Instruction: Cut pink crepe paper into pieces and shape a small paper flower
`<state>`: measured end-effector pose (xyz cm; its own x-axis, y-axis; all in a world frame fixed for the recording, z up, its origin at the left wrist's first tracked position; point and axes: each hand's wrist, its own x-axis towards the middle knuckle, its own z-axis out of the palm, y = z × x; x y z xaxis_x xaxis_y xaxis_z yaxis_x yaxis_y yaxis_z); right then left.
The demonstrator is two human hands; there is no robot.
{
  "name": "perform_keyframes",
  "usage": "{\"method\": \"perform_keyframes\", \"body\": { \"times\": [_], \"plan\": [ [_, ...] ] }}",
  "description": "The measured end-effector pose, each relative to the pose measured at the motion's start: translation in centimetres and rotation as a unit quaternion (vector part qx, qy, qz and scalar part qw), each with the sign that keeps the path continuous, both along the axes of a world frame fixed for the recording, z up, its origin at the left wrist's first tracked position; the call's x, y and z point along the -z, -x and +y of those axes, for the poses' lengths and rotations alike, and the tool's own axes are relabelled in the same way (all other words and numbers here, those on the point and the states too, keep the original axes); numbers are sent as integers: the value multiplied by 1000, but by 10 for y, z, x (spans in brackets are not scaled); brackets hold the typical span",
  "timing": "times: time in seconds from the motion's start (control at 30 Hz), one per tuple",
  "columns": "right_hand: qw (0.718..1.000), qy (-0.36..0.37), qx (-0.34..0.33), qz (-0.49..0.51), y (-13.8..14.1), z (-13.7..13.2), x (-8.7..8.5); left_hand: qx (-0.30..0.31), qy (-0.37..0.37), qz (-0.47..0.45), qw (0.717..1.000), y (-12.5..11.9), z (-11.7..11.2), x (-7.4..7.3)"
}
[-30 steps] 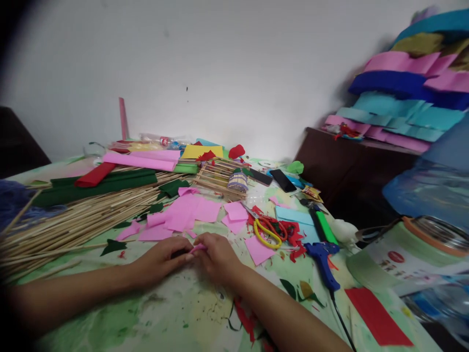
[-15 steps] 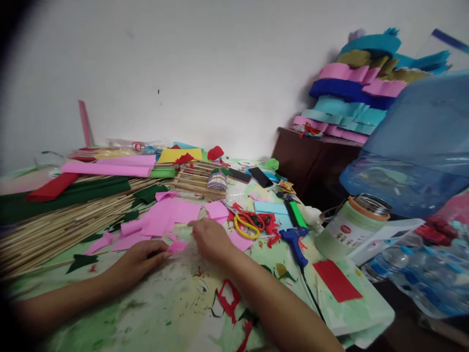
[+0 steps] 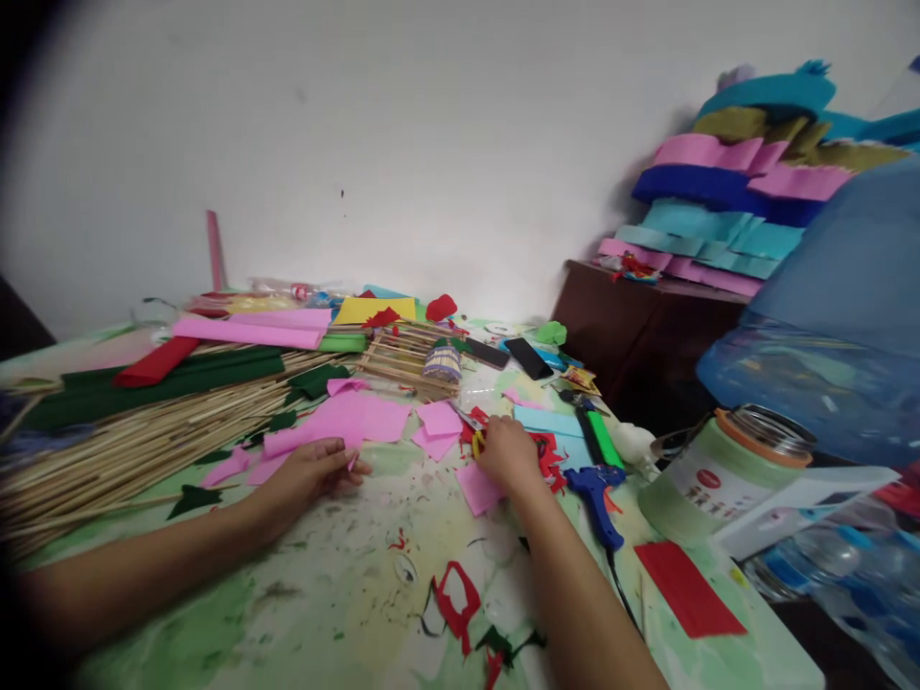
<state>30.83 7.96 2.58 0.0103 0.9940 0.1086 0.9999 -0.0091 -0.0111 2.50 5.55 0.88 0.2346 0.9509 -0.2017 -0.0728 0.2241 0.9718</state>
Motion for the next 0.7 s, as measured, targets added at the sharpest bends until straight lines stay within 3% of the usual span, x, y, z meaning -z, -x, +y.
{"method": "perform_keyframes", "body": {
  "times": [0.2, 0.4, 0.5, 0.7],
  "plan": [
    [1000, 13, 12, 10, -6, 3, -6, -17, -28, -5, 999, 2, -1, 2],
    [999, -35, 18, 32, -9, 2, -15, -35, -29, -44, 998, 5, -4, 3],
    [996, -63, -3, 57, -16, 4, -17, -39, -38, -56, 997, 6, -4, 4],
    [993, 2, -82, 86, -39, 0, -33, -53, -42, -131, 989, 7, -3, 7]
  ]
}}
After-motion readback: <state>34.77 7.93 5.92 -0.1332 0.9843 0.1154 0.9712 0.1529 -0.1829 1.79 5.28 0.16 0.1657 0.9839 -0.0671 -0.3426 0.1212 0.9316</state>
